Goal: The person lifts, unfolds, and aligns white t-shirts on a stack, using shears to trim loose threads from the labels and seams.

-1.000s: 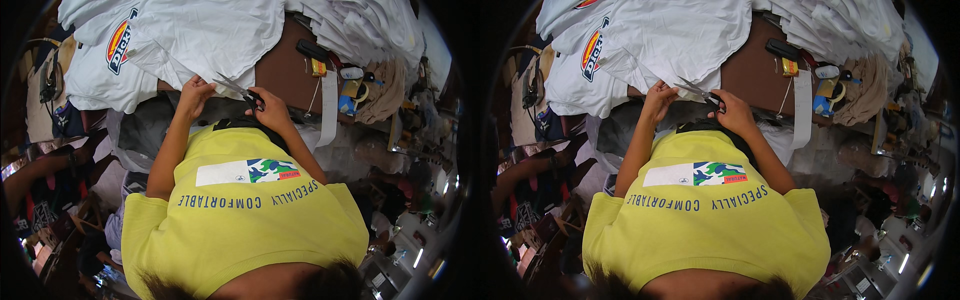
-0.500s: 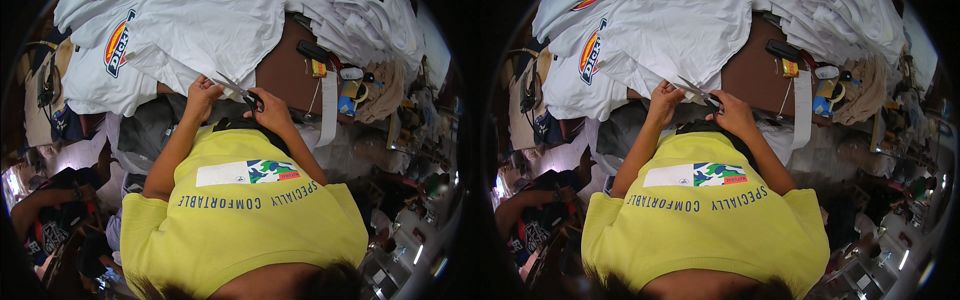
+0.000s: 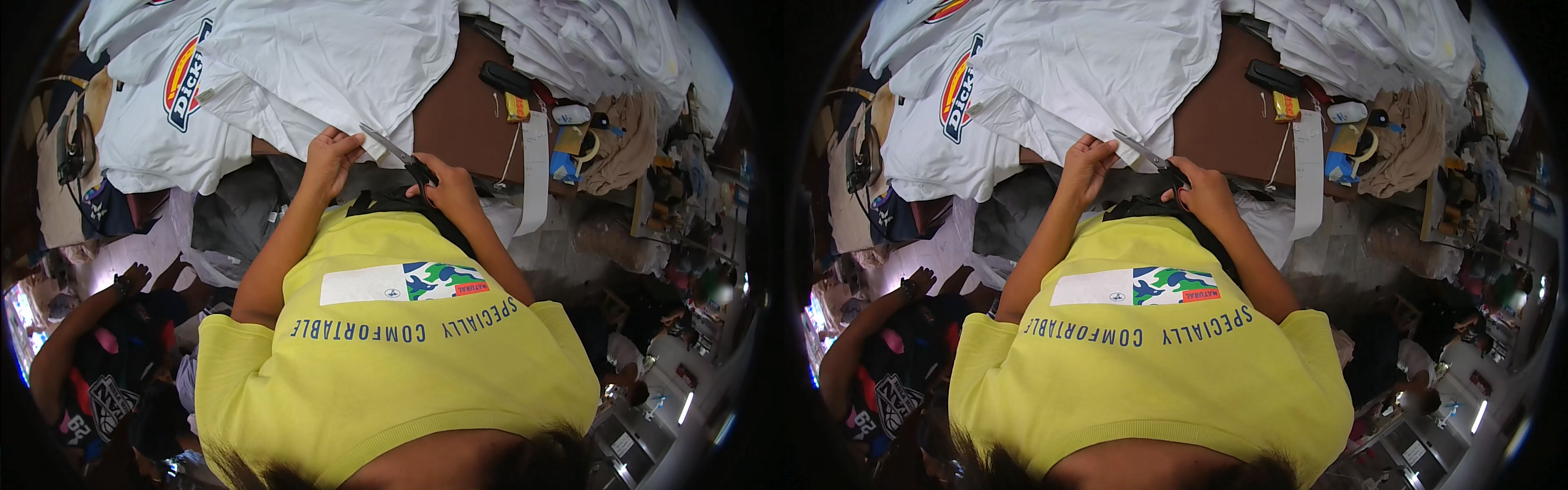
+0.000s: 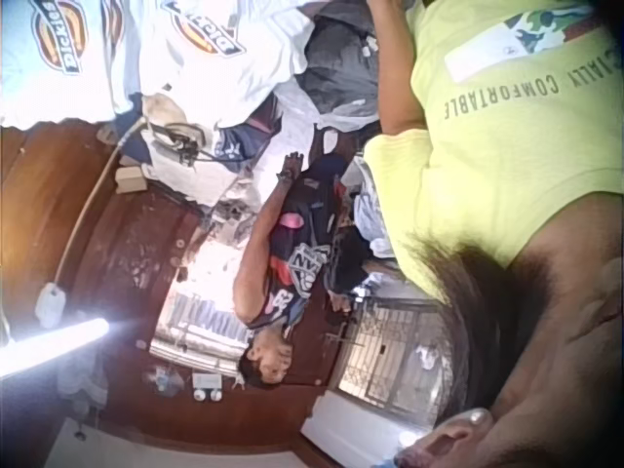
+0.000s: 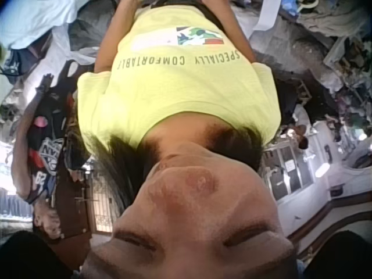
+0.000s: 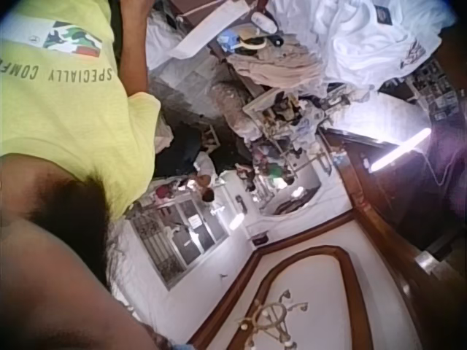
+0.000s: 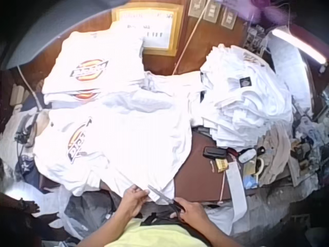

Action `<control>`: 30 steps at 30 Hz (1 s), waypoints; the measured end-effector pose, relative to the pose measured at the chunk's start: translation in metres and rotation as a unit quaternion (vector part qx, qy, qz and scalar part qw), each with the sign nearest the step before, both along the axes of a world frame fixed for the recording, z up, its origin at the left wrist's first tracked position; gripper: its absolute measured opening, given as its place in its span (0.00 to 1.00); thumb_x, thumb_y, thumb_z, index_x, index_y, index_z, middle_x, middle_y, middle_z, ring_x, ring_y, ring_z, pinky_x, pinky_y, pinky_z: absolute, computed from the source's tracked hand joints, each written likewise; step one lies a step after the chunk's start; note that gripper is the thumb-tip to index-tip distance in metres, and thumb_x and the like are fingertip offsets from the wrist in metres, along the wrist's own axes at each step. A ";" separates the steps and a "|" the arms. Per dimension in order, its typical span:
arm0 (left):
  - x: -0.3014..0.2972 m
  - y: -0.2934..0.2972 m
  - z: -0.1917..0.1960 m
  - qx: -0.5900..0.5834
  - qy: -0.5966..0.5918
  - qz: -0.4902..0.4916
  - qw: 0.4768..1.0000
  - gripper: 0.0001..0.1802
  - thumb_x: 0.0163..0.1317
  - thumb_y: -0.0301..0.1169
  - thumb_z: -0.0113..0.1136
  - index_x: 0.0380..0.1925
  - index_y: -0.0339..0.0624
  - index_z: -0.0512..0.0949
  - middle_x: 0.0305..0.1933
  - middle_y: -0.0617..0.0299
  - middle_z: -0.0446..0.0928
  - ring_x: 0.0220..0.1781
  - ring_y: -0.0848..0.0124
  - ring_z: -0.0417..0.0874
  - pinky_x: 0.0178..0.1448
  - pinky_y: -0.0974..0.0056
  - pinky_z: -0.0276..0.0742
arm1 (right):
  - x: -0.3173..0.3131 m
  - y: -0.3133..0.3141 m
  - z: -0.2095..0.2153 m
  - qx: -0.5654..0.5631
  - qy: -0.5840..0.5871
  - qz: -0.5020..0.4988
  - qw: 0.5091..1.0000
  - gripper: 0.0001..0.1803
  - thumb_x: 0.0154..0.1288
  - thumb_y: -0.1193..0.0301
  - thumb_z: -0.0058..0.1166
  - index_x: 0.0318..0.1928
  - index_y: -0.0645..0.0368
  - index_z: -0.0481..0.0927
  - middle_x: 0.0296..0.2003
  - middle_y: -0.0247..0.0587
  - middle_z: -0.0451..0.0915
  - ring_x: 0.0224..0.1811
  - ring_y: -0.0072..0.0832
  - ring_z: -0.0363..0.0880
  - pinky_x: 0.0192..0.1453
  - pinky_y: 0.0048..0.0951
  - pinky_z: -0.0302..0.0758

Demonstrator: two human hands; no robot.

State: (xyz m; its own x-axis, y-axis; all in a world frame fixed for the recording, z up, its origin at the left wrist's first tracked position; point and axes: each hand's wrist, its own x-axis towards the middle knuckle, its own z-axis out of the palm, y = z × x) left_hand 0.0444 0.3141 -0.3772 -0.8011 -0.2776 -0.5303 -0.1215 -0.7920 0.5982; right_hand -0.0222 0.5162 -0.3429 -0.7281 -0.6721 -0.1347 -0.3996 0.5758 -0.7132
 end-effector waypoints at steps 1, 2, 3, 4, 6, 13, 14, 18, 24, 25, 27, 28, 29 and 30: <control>0.001 -0.001 -0.004 -0.006 0.008 0.000 1.000 0.16 0.52 0.17 0.55 0.43 0.36 0.68 0.30 0.67 0.73 0.35 0.75 0.77 0.43 0.69 0.76 | 0.000 -0.001 0.000 -0.001 -0.007 -0.004 1.000 0.26 0.41 0.71 0.65 0.45 0.57 0.72 0.24 0.47 0.78 0.25 0.40 0.78 0.30 0.34 0.71; 0.003 -0.002 -0.013 -0.012 0.016 0.000 1.000 0.17 0.52 0.17 0.55 0.43 0.37 0.68 0.31 0.66 0.74 0.36 0.75 0.77 0.43 0.69 0.76 | 0.001 -0.001 0.000 -0.001 -0.013 -0.008 1.000 0.27 0.41 0.69 0.66 0.45 0.57 0.72 0.24 0.46 0.77 0.26 0.40 0.77 0.30 0.33 0.71; 0.004 -0.003 -0.012 -0.018 0.023 0.001 1.000 0.17 0.52 0.16 0.54 0.43 0.37 0.68 0.31 0.66 0.74 0.36 0.75 0.77 0.43 0.69 0.76 | 0.001 -0.004 0.006 0.027 -0.006 -0.006 1.000 0.29 0.40 0.66 0.66 0.46 0.56 0.72 0.25 0.44 0.77 0.26 0.39 0.77 0.30 0.33 0.71; 0.004 -0.002 -0.011 -0.021 0.024 0.005 0.999 0.17 0.52 0.16 0.54 0.43 0.37 0.68 0.32 0.66 0.75 0.36 0.75 0.77 0.43 0.69 0.76 | 0.001 -0.009 0.015 0.054 0.002 -0.005 0.999 0.31 0.38 0.63 0.67 0.46 0.55 0.72 0.26 0.43 0.76 0.26 0.38 0.76 0.30 0.33 0.70; 0.004 0.000 -0.005 -0.028 0.026 0.012 0.999 0.18 0.52 0.16 0.54 0.43 0.38 0.68 0.33 0.65 0.75 0.37 0.75 0.77 0.43 0.70 0.75 | 0.001 -0.014 0.020 0.078 0.002 -0.002 0.997 0.34 0.36 0.58 0.68 0.47 0.54 0.72 0.28 0.41 0.75 0.27 0.36 0.74 0.31 0.33 0.70; 0.005 0.001 0.002 -0.047 0.031 0.012 0.998 0.18 0.52 0.15 0.54 0.43 0.38 0.68 0.33 0.66 0.75 0.37 0.75 0.77 0.43 0.69 0.76 | -0.003 -0.026 0.014 0.039 0.014 0.001 0.999 0.37 0.32 0.60 0.71 0.48 0.53 0.72 0.22 0.38 0.70 0.22 0.32 0.70 0.28 0.31 0.68; 0.005 0.001 0.002 -0.046 0.033 0.014 0.998 0.17 0.52 0.16 0.55 0.43 0.38 0.68 0.33 0.66 0.75 0.36 0.75 0.77 0.43 0.68 0.76 | -0.003 -0.027 0.014 0.039 0.014 0.001 0.999 0.36 0.32 0.60 0.71 0.48 0.53 0.72 0.22 0.39 0.70 0.22 0.31 0.70 0.28 0.31 0.68; 0.004 -0.001 -0.001 -0.040 0.035 0.012 0.998 0.15 0.52 0.17 0.56 0.41 0.37 0.69 0.33 0.65 0.75 0.36 0.75 0.77 0.43 0.69 0.76 | -0.004 -0.018 0.003 0.028 -0.016 0.002 0.999 0.33 0.34 0.58 0.69 0.44 0.55 0.73 0.22 0.43 0.75 0.24 0.38 0.75 0.29 0.34 0.70; 0.002 -0.012 -0.014 -0.035 0.033 0.005 0.999 0.13 0.52 0.17 0.56 0.38 0.36 0.70 0.32 0.64 0.75 0.35 0.75 0.78 0.42 0.69 0.76 | 0.001 -0.013 -0.006 0.007 -0.010 -0.013 1.000 0.31 0.34 0.62 0.70 0.43 0.56 0.72 0.22 0.43 0.74 0.24 0.38 0.74 0.29 0.34 0.69; 0.002 -0.012 -0.014 -0.041 0.034 0.008 0.999 0.13 0.51 0.17 0.56 0.38 0.36 0.70 0.31 0.64 0.76 0.35 0.75 0.78 0.42 0.69 0.76 | 0.000 -0.017 0.000 0.015 0.000 -0.008 1.000 0.32 0.34 0.61 0.70 0.43 0.56 0.72 0.22 0.43 0.74 0.24 0.38 0.74 0.29 0.34 0.69; 0.003 -0.011 -0.012 -0.053 0.036 0.014 0.998 0.13 0.51 0.17 0.56 0.37 0.37 0.70 0.31 0.64 0.76 0.35 0.75 0.78 0.42 0.69 0.76 | -0.001 -0.025 0.007 0.017 0.012 -0.005 1.000 0.32 0.33 0.62 0.70 0.43 0.56 0.72 0.21 0.41 0.72 0.24 0.37 0.73 0.29 0.34 0.69; 0.003 -0.011 -0.010 -0.058 0.035 0.013 0.998 0.13 0.51 0.17 0.56 0.38 0.37 0.70 0.32 0.64 0.76 0.35 0.75 0.78 0.42 0.69 0.76 | -0.002 -0.029 0.008 0.011 0.014 -0.008 1.000 0.32 0.33 0.62 0.71 0.43 0.55 0.72 0.20 0.41 0.71 0.23 0.35 0.71 0.29 0.32 0.68; 0.002 -0.011 -0.008 -0.062 0.034 0.012 0.997 0.13 0.51 0.17 0.56 0.38 0.37 0.70 0.32 0.64 0.76 0.35 0.75 0.78 0.43 0.69 0.76 | -0.003 -0.033 0.008 0.006 0.016 -0.010 1.000 0.32 0.32 0.63 0.71 0.43 0.55 0.72 0.19 0.40 0.69 0.22 0.33 0.70 0.29 0.31 0.68; 0.002 -0.011 -0.007 -0.067 0.033 0.011 0.997 0.13 0.51 0.17 0.56 0.38 0.36 0.70 0.32 0.64 0.76 0.35 0.75 0.78 0.43 0.69 0.76 | -0.005 -0.036 0.008 0.013 0.017 -0.008 1.000 0.33 0.32 0.63 0.71 0.43 0.55 0.72 0.19 0.40 0.70 0.22 0.33 0.70 0.29 0.31 0.68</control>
